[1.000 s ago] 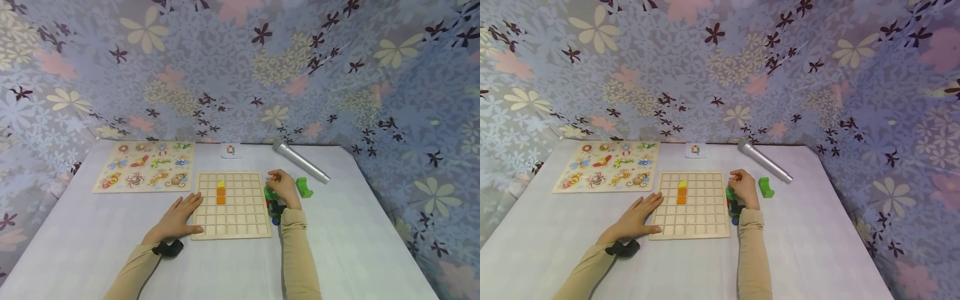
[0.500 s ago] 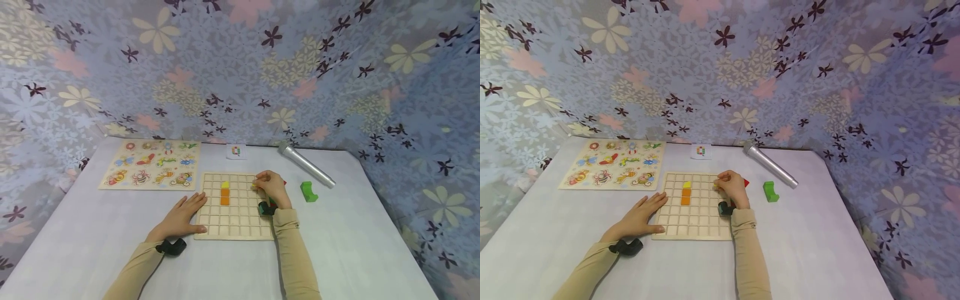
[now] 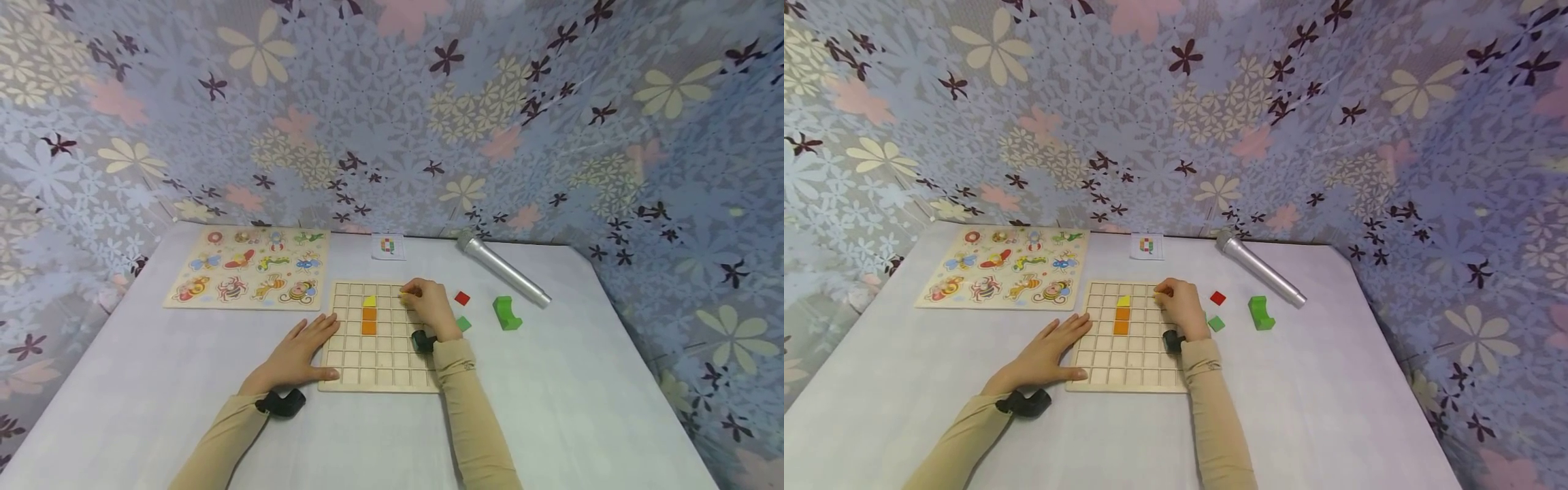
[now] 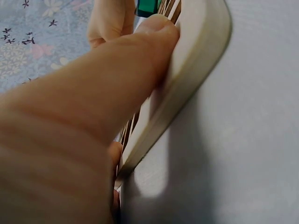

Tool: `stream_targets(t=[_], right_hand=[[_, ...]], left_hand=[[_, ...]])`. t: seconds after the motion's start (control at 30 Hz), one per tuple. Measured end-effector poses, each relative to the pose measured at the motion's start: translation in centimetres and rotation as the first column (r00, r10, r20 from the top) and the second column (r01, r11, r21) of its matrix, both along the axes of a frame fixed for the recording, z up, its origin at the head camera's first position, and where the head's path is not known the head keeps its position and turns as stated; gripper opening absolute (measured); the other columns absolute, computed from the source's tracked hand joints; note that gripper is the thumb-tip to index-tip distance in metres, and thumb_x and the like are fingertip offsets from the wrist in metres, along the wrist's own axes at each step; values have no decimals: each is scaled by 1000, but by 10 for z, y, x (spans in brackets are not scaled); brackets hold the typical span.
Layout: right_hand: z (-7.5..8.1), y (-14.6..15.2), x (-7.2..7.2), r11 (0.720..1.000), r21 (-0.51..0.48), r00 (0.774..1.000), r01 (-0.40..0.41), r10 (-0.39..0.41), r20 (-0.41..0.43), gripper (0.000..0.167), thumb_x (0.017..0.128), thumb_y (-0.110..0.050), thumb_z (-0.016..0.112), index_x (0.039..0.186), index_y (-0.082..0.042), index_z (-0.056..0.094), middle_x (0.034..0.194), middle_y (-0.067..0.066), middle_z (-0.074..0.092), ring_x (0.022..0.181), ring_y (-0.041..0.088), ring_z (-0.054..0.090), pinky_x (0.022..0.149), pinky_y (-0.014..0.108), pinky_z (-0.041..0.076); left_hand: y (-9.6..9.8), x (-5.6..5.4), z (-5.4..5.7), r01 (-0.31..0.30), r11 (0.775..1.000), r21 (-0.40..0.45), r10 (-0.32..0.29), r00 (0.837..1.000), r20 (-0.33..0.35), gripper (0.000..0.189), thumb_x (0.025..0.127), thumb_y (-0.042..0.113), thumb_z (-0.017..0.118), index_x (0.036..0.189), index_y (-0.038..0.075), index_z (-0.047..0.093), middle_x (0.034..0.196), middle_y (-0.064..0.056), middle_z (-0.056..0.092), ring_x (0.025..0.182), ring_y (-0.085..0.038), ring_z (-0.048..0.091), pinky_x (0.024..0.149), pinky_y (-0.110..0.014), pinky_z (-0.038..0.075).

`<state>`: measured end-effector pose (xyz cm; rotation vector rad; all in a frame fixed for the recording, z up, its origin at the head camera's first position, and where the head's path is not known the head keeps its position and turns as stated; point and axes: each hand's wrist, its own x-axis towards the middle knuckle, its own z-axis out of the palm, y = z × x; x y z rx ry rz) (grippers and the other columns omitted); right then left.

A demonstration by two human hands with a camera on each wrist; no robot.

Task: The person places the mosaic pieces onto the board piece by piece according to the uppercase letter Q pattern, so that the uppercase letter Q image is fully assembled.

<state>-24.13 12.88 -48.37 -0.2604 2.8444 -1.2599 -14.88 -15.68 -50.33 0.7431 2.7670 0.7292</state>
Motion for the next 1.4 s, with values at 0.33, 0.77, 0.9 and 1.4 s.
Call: stream_targets(t=[0.33,0.77,0.9,1.4], right_hand=[[-5,-6,1,999,-10,999,30,-30,32,14,89,-10,68,101,-6,72,97,12,73,89,27,68,81,40,56],[-4,-3,3,1000,-1,1000,-5,5,27,9,89,-13,69,93,-5,72,93,12,70,81,22,64,71,30,53],[1,14,4,987,-137,993,89,-77,92,22,94,-18,63,113,-8,69,110,14,69,86,26,67,69,28,55],[-11,85,11,835,-236,862,498,-446,240,40,86,-2,64,126,-2,60,128,20,61,87,18,60,59,14,45]], left_hand=[[0,0,0,0,1000,-3,0,1000,3,94,79,51,73,151,5,33,161,-10,26,150,-33,20,122,-53,11],[-1,-1,1,3,1000,-10,-3,1000,-1,95,79,52,72,151,6,32,161,-10,26,150,-33,21,122,-53,11],[-2,-1,0,6,1000,-12,-6,1000,-3,95,79,53,72,151,6,32,161,-10,25,149,-33,21,122,-54,11],[0,0,0,6,1000,7,-6,1000,3,94,80,53,71,151,6,32,161,-11,24,149,-34,20,122,-54,11]])
